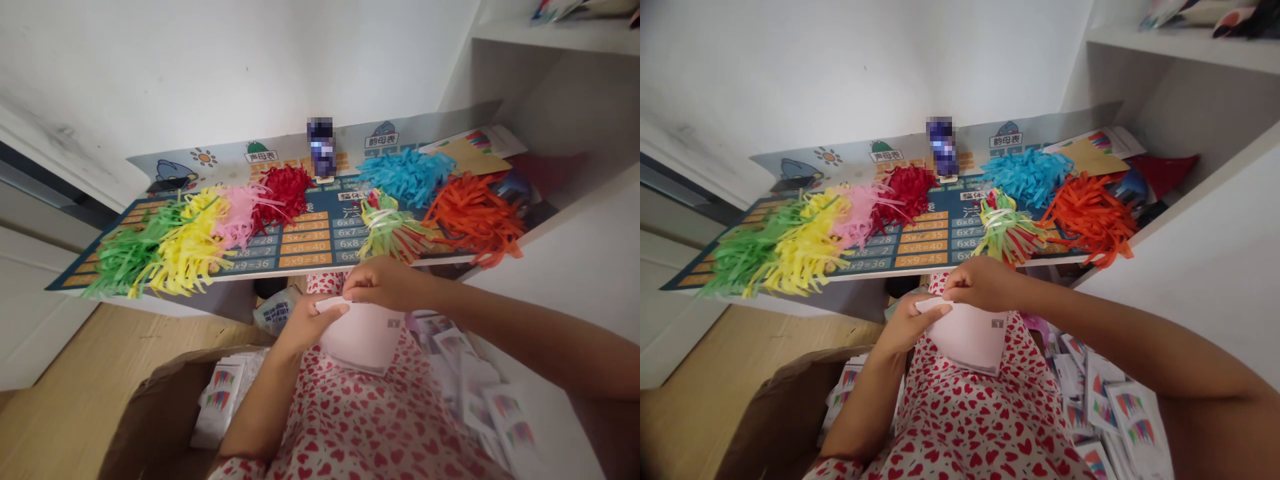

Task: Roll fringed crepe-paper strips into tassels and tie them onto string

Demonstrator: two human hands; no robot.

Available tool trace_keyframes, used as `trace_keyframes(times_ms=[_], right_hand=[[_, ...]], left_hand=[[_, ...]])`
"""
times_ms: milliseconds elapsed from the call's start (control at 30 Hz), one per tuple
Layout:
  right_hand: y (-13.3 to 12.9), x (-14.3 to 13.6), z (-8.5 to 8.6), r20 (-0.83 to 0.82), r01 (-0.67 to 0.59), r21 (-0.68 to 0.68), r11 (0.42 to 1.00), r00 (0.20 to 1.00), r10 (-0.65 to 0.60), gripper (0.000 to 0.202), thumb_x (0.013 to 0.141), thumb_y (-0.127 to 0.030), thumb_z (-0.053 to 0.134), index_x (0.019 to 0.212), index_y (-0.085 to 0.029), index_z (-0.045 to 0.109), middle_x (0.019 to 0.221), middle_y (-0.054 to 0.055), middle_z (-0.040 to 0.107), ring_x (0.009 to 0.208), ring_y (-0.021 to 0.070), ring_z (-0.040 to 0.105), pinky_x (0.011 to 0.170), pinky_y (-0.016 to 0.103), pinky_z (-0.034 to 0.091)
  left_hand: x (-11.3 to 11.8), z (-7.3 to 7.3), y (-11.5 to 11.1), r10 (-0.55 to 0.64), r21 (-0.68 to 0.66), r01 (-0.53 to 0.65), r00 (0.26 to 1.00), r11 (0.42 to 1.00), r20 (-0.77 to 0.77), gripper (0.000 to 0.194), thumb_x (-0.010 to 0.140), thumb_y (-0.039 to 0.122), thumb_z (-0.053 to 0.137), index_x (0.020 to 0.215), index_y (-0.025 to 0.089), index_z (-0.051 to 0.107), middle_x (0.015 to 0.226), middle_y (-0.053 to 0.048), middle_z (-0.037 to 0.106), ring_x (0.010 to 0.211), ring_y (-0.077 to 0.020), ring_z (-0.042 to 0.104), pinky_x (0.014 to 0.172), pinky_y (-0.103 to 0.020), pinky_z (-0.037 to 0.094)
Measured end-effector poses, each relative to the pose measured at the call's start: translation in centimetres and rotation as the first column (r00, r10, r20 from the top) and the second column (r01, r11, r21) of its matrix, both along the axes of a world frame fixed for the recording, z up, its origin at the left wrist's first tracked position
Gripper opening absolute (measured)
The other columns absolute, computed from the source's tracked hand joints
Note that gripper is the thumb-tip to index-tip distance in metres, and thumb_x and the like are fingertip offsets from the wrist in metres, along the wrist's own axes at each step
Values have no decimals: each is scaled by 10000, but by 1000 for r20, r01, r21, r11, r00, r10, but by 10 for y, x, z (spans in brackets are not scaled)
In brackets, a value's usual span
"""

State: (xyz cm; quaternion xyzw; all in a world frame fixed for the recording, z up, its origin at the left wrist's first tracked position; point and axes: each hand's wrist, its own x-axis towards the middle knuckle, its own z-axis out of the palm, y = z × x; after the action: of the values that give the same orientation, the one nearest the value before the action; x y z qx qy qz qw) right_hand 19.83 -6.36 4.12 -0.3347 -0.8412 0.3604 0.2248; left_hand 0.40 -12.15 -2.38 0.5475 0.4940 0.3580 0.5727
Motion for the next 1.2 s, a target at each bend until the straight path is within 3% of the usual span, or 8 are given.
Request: trace_keyframes(times_ms=[100, 267, 367, 500, 700, 900, 1200], right_hand=[[3, -10, 3, 77, -173, 52, 984, 983, 169, 213, 845, -203, 563, 788, -197, 769, 816, 18, 735, 745, 143, 641, 653, 229, 394], [0, -25, 2, 167, -199, 183, 963, 971, 169, 181, 856, -190, 597, 791, -192, 766, 808, 26, 720, 738, 141, 622, 647, 235, 371], [-6, -29, -4, 182, -184, 289, 940, 974, 134, 171, 864, -181, 596, 782, -183, 746, 811, 37, 713, 749, 149, 606, 667, 251, 366], [-10, -24, -11, 120, -136, 317, 939, 987, 103, 196, 874, -166, 581, 713, -176, 692, 724, 22, 676, 719, 141, 589, 666, 254, 373], [-10, -16, -12, 25, -131, 248, 960, 991, 129, 241, 933, -296, 553, 787, -189, 714, 750, 41, 698, 725, 147, 620, 673, 255, 435], [-13, -16, -8, 1, -157, 225, 962, 987, 160, 269, 945, -333, 543, 831, -198, 746, 759, 47, 702, 692, 138, 625, 632, 245, 446], [-20, -17, -8, -7, -143, 131, 981, 989, 145, 235, 928, -323, 569, 827, -211, 749, 779, 39, 708, 724, 143, 644, 668, 247, 471]], left_hand=[[2, 4, 2, -45, 37, 46, 999, 998, -31, 318, 775, 437, 690, 782, 119, 703, 639, -1, 603, 580, -119, 498, 554, -223, 357], [7, 10, 6, -69, 223, 73, 997, 972, -23, 242, 769, 311, 682, 945, 149, 714, 931, -50, 713, 884, -217, 618, 805, -291, 467], [6, 8, 4, -28, 242, 29, 1000, 970, -7, 242, 768, 283, 679, 967, 149, 713, 983, -63, 719, 924, -225, 625, 849, -302, 469], [-6, 1, -5, -17, 169, 4, 997, 986, 74, 336, 740, 370, 738, 994, 150, 730, 958, -70, 734, 899, -228, 641, 820, -295, 486], [-22, -9, -11, 77, 97, -90, 989, 991, 126, 373, 796, 482, 674, 929, 155, 793, 888, -92, 768, 821, -229, 670, 746, -292, 508], [-18, -11, -11, 110, 103, -132, 973, 986, 202, 360, 748, 493, 722, 774, 141, 794, 700, -54, 730, 623, -159, 607, 577, -234, 455], [-15, -26, -11, 127, -55, -114, 918, 992, 375, 414, 641, 539, 801, 700, 130, 776, 609, -32, 684, 541, -114, 540, 549, -229, 410]])
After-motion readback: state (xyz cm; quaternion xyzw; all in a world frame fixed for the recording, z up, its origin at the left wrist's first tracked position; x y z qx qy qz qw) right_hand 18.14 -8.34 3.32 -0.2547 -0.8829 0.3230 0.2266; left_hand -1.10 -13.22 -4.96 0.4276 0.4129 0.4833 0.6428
